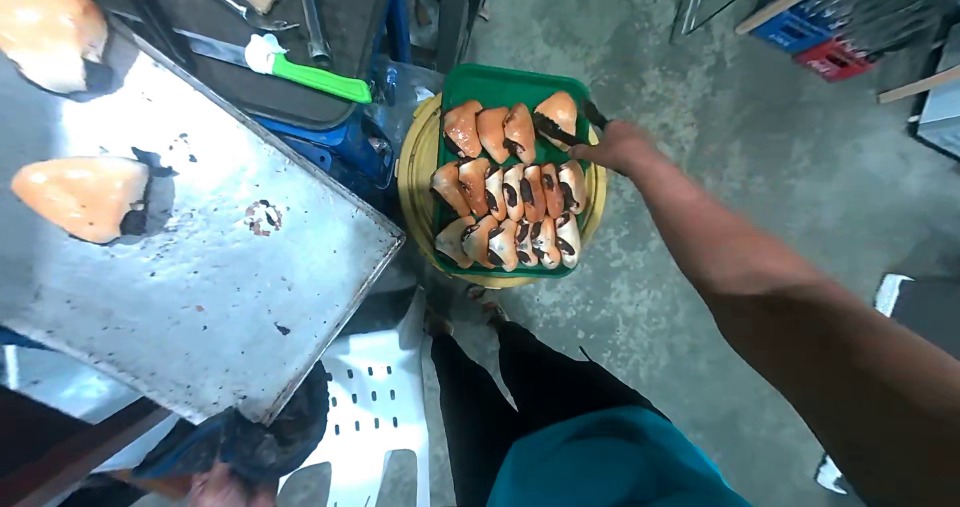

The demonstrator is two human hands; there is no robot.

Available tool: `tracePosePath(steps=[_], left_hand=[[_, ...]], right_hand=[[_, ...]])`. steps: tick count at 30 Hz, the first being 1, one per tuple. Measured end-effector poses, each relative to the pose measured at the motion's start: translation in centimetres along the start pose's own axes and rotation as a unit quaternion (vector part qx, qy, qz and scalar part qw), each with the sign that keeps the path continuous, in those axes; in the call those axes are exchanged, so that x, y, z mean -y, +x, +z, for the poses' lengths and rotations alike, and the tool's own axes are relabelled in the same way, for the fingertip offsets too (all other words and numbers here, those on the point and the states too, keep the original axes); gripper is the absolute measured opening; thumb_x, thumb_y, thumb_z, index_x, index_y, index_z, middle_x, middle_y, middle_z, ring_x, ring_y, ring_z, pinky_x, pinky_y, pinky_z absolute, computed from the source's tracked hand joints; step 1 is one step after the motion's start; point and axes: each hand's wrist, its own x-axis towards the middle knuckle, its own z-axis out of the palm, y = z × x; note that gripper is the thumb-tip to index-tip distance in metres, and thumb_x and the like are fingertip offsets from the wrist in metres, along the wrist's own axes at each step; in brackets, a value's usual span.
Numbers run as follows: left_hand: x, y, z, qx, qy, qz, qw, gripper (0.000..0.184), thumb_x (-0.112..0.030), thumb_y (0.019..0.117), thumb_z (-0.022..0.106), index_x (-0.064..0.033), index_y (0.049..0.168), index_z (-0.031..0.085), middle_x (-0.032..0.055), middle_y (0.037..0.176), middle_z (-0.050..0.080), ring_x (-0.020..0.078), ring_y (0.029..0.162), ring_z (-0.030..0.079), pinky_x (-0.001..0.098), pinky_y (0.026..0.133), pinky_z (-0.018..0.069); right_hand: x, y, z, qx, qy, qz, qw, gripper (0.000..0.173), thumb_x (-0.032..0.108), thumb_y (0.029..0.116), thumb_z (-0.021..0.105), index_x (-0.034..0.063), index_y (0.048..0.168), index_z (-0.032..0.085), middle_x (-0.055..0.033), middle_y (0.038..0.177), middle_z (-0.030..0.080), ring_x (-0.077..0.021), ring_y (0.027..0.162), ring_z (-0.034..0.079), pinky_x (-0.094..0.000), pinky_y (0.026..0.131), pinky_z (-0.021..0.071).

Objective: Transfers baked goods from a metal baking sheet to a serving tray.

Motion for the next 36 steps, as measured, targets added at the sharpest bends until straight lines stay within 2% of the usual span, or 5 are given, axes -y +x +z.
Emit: tracePosePath(steps=[4, 10, 24, 28, 36], left_hand=[[0.1, 0.2, -0.4, 0.007, 0.008, 0.002, 1.0, 0.026, -0.004, 0.1056, 0.024, -0.013, 0.111, 0.049, -0.0091, 0.085, 0.069, 0.0013, 0.079, 0.069, 0.0241, 0.071, 0.0608], [0.3, 0.2, -0.3, 0.012, 0.008, 0.003, 1.0, 0.026, -0.005, 0.1061, 0.023, -0.0129, 0.111, 0.047, -0.0086, 0.086, 0.068, 0.0016, 0.08, 0.069, 0.0238, 0.073, 0.0606], [0.0, -0.4, 0.6, 0.001, 0.019, -0.001, 1.0, 0.022, -0.005, 0.105, 0.028, -0.0128, 0.109, 0.048, -0.0089, 0.082, 0.065, 0.0006, 0.075, 0.067, 0.0237, 0.067, 0.0596], [-0.4, -0.2, 0.7, -0.04, 0.0, -0.01, 0.999, 0.016, -0.003, 0.1051, 0.04, -0.005, 0.115, 0.052, -0.0027, 0.081, 0.067, 0.0039, 0.07, 0.067, 0.0258, 0.063, 0.0598], [0.1, 0.7, 0.3, -0.01, -0.081, -0.014, 0.997, 0.016, 0.003, 0.1027, 0.045, 0.001, 0.116, 0.054, 0.0034, 0.086, 0.07, 0.009, 0.074, 0.07, 0.0293, 0.069, 0.0614]], right_hand=[[-6.0, 7.3, 6.4, 0.192, 0.118, 0.137, 0.965, 0.07, 0.054, 0.096, 0.066, -0.0118, 0.121, 0.062, -0.0378, 0.121, 0.061, -0.0543, 0.118, 0.058, -0.0733, 0.095, 0.0434], [-9.9, 5.4, 7.7, 0.244, 0.326, 0.088, 0.909, 0.052, 0.046, 0.1018, 0.061, 0.0023, 0.13, 0.063, -0.0187, 0.103, 0.064, -0.0248, 0.079, 0.057, -0.0476, 0.074, 0.0506], [-9.3, 3.2, 6.5, 0.126, 0.273, 0.114, 0.947, 0.073, 0.061, 0.0913, 0.068, 0.0007, 0.132, 0.062, -0.0336, 0.119, 0.064, -0.0519, 0.111, 0.061, -0.075, 0.095, 0.0436], [-2.4, 0.1, 1.6, 0.079, 0.328, -0.034, 0.941, 0.058, 0.048, 0.1025, 0.058, 0.0072, 0.142, 0.055, -0.0251, 0.099, 0.065, -0.0333, 0.072, 0.059, -0.0577, 0.068, 0.0498], [25.0, -2.3, -6.4, 0.064, 0.096, -0.462, 0.879, 0.083, 0.053, 0.0853, 0.079, 0.0021, 0.146, 0.053, -0.0309, 0.127, 0.062, -0.0527, 0.106, 0.064, -0.072, 0.085, 0.0488]])
